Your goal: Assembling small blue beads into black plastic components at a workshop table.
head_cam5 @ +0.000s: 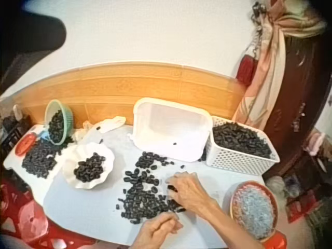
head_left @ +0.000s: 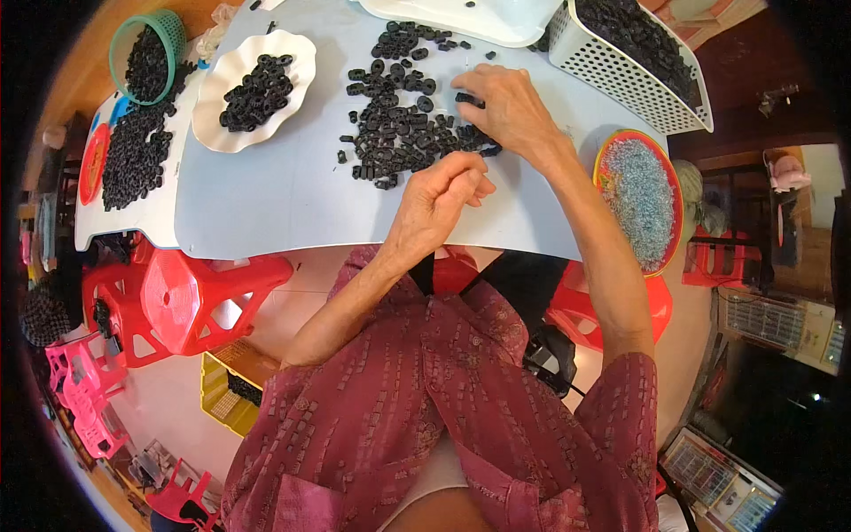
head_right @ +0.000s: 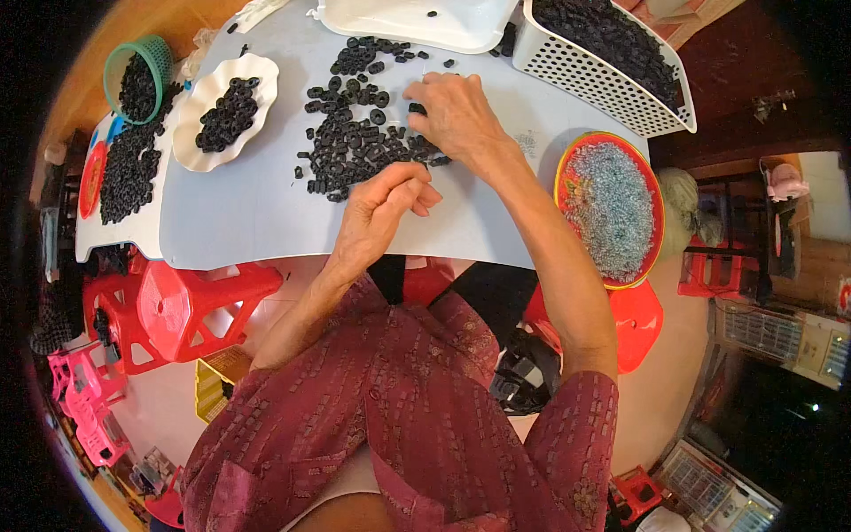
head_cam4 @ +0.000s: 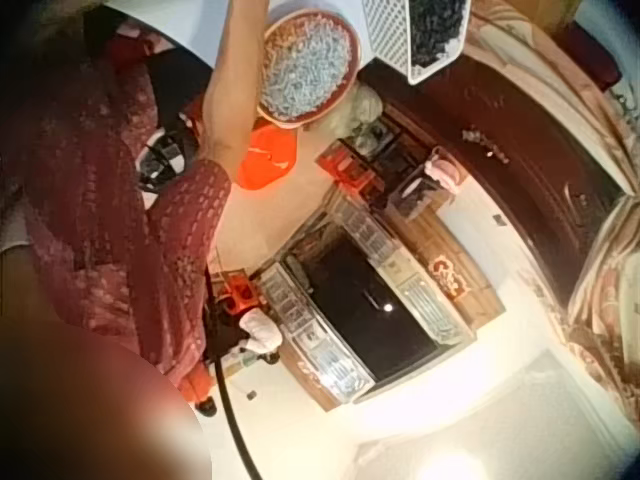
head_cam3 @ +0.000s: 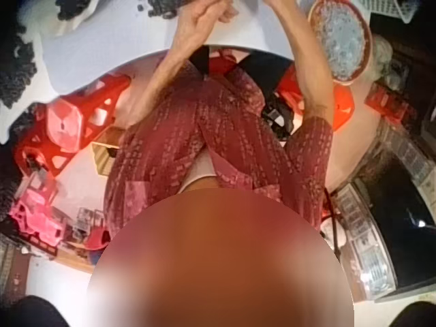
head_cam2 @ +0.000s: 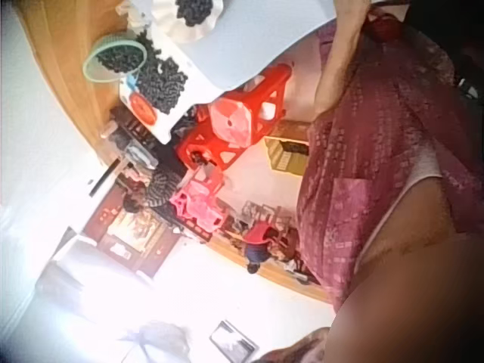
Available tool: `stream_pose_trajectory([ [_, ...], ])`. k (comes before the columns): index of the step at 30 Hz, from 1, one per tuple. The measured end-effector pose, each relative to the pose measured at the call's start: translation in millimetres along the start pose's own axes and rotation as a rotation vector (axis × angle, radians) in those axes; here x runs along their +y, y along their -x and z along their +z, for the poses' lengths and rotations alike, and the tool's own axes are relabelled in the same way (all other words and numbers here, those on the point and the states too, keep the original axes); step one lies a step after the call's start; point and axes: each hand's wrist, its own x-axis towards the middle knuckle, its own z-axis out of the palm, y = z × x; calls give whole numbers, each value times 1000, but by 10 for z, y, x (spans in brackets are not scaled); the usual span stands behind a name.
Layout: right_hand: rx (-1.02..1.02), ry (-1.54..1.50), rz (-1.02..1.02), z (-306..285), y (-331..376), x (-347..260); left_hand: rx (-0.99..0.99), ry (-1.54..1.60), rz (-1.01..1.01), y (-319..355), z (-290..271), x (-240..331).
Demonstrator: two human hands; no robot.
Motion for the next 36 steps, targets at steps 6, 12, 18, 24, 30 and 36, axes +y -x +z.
stream_pose_trajectory([
  [6, -37, -36, 101, -26, 53, -74, -2, 17, 5, -15, 17, 25],
  [12, 108, -693, 396, -159, 593, -531, 174, 222, 38, 33, 12, -30],
  [18, 331, -722, 359, -75, 898, -694, 66, 17, -27, -13, -2, -22],
  [24, 309, -467, 405, -187, 823, -394, 38, 45, -119, -38, -14, -19],
  [30, 109, -212, 294, -254, 559, 57, 62, 163, -69, -55, 10, -33],
  [36, -153, 32, 328, -292, 426, 60, 76, 210, -84, -50, 15, 7],
])
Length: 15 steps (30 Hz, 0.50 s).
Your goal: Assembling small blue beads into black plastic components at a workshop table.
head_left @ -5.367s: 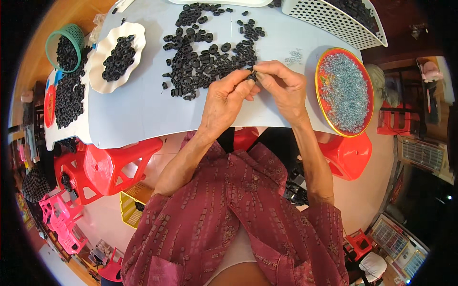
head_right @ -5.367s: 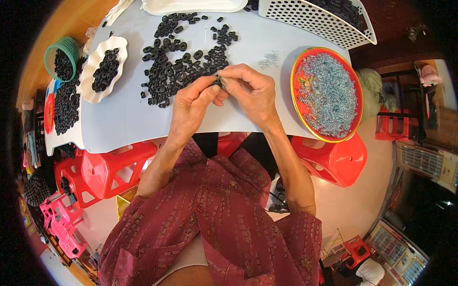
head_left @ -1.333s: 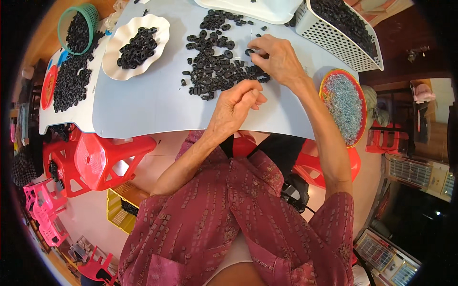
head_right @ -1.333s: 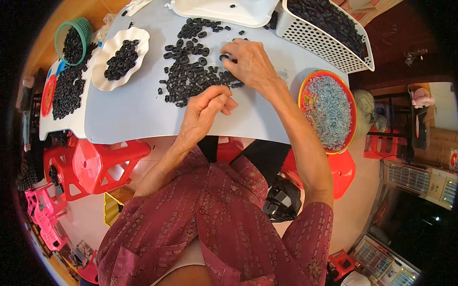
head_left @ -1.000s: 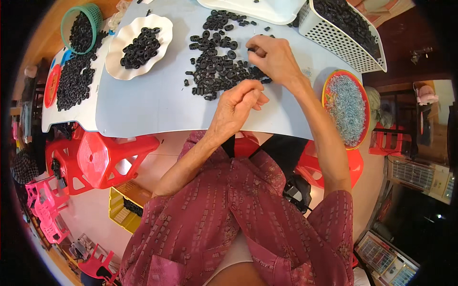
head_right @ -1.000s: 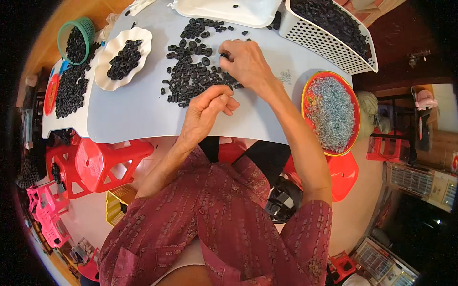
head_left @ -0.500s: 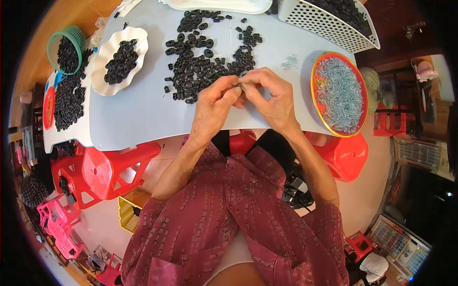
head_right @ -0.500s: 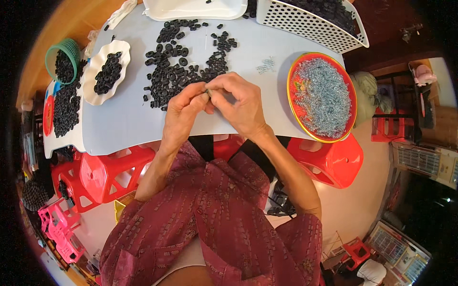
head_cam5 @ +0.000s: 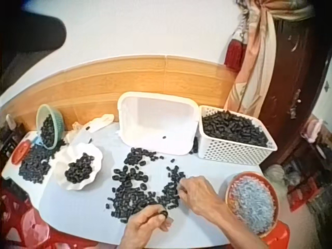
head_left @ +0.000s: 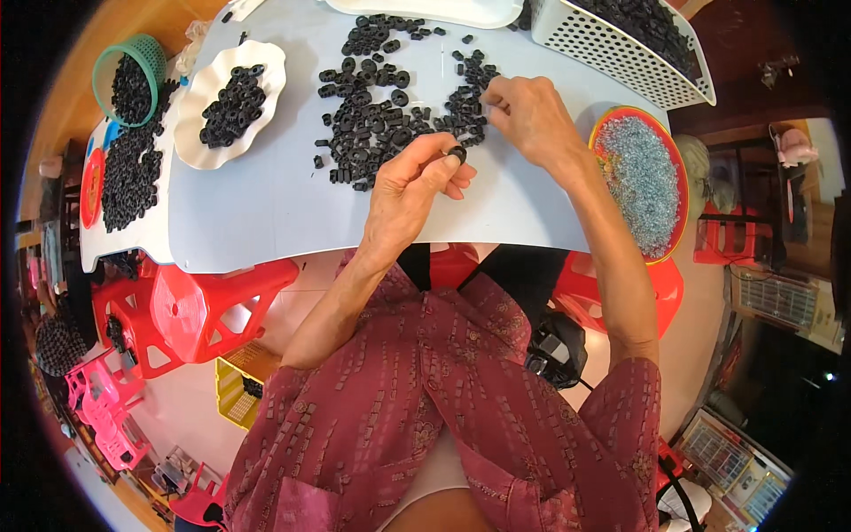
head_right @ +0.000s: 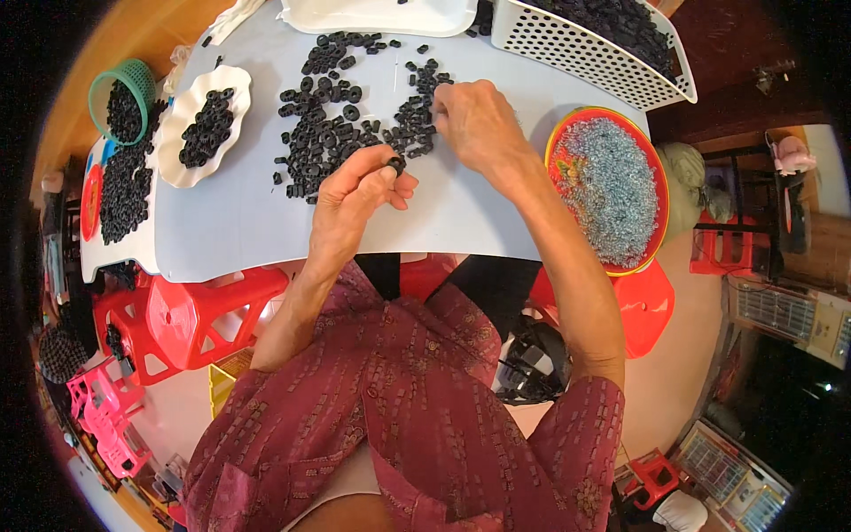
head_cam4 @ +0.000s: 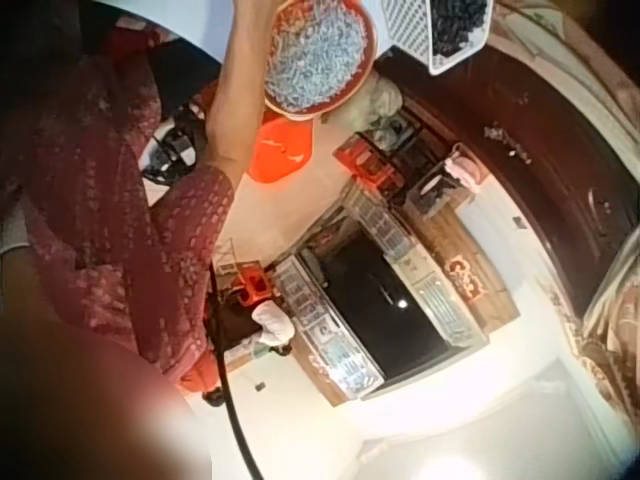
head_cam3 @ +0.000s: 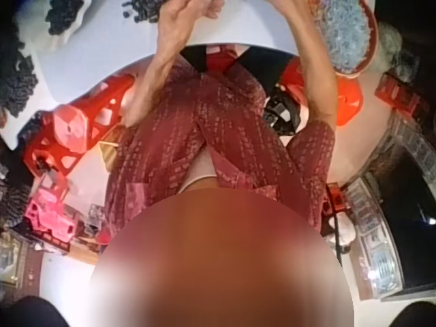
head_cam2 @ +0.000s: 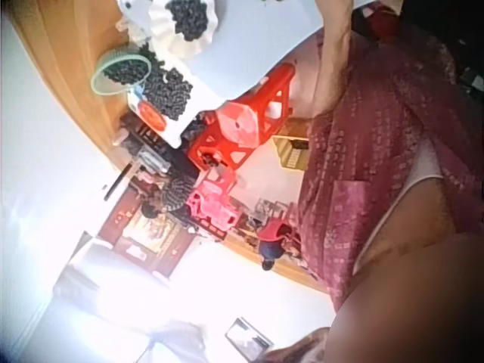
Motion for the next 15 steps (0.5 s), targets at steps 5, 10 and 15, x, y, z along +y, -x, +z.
stream_pose_trajectory([
  [5, 120, -390, 116, -7, 83, -166, 4, -30, 10, -10, -33, -40],
  [10, 136, -970, 131, 99, 291, -363, 27, -47, 10, -5, -31, -43],
  [15, 193, -998, 54, 201, 414, -427, 10, -57, 27, -13, -19, -34],
])
